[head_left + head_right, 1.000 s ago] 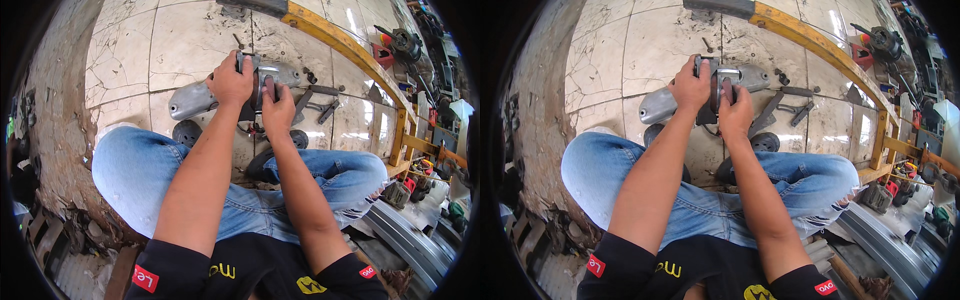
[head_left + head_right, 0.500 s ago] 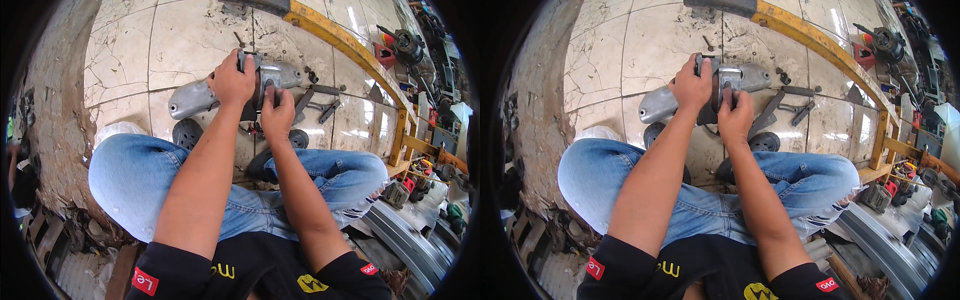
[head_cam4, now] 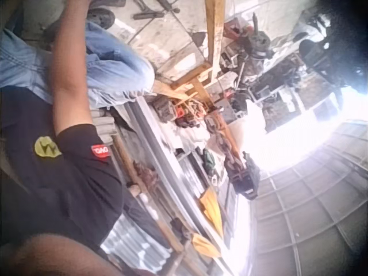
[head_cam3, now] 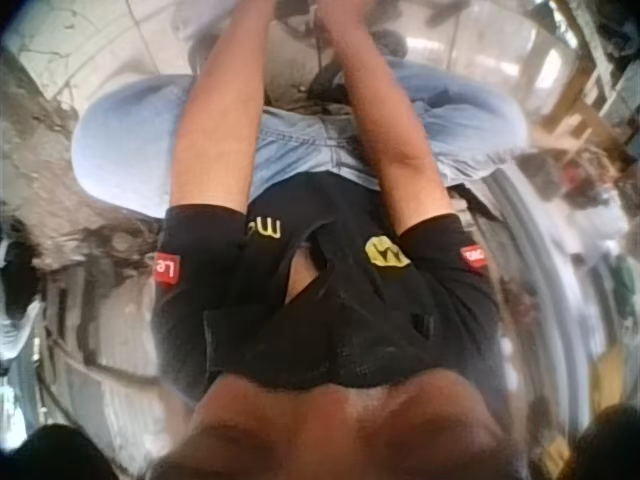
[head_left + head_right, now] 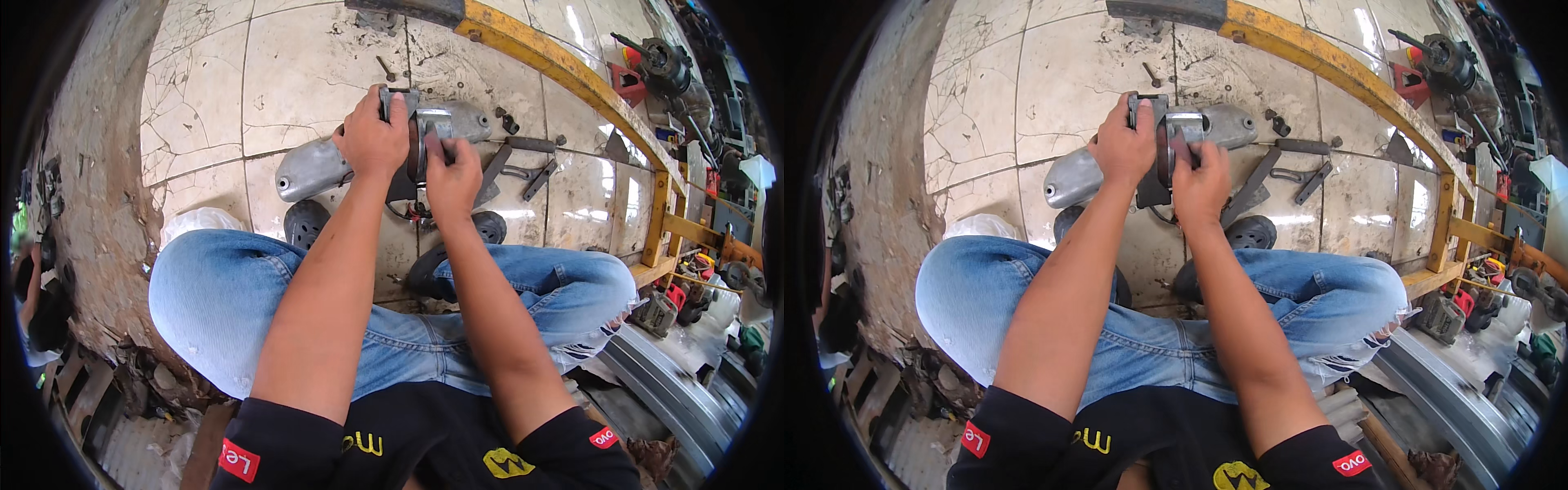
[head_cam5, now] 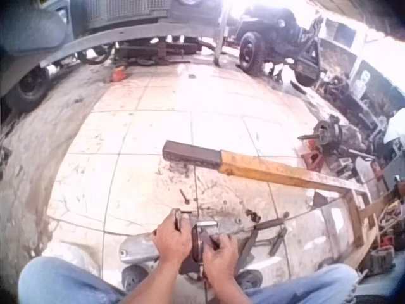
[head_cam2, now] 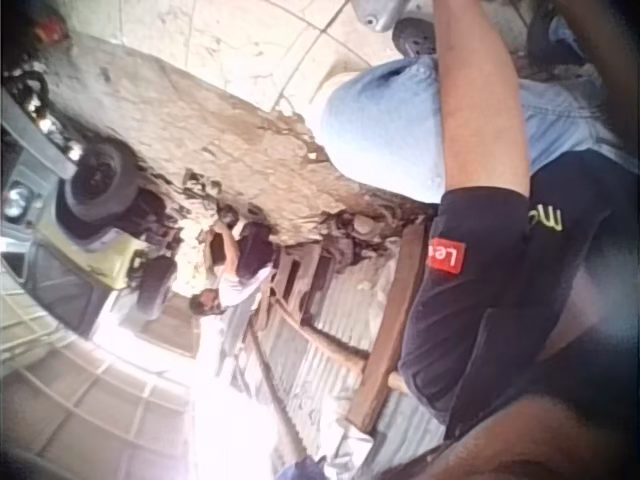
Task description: The person sits on the floor and uses a T-handle wrench to loosen and tighten bolts on a metallic mechanical component. They repeatedly adjust the part's position and manipulate the bolts with the wrench throughout the clip.
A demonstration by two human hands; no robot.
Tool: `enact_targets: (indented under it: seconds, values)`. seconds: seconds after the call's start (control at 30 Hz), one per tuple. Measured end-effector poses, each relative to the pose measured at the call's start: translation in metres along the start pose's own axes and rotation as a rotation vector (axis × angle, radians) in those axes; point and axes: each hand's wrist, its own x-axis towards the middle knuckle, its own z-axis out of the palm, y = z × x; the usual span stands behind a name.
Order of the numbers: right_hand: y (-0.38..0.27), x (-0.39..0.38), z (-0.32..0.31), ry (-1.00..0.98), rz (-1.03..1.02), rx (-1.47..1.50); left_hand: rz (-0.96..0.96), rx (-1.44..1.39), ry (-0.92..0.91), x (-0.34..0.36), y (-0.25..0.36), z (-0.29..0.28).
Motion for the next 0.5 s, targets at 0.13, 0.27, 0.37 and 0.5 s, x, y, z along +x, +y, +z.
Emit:
enact_targets:
  seconds: [0.13,0.27,0.37,0.5]
  values:
    - [0.002,0.003,0.000,0.045,-0.032,-0.085,0.001,-0.001,-0.018,-0.002,0.005,-0.006]
    - [0.004,-0.007,0.003,0.023,0.195,0.110,0.010,0.007,0.025,-0.002,-0.004,0.001]
    - [0.008,0.007,0.012,0.014,0.208,0.220,0.009,0.004,-0.006,-0.003,0.002,-0.001]
    - [0.008,0.001,0.016,-0.028,0.182,0.308,0.012,0.024,0.003,-0.001,-0.001,-0.001]
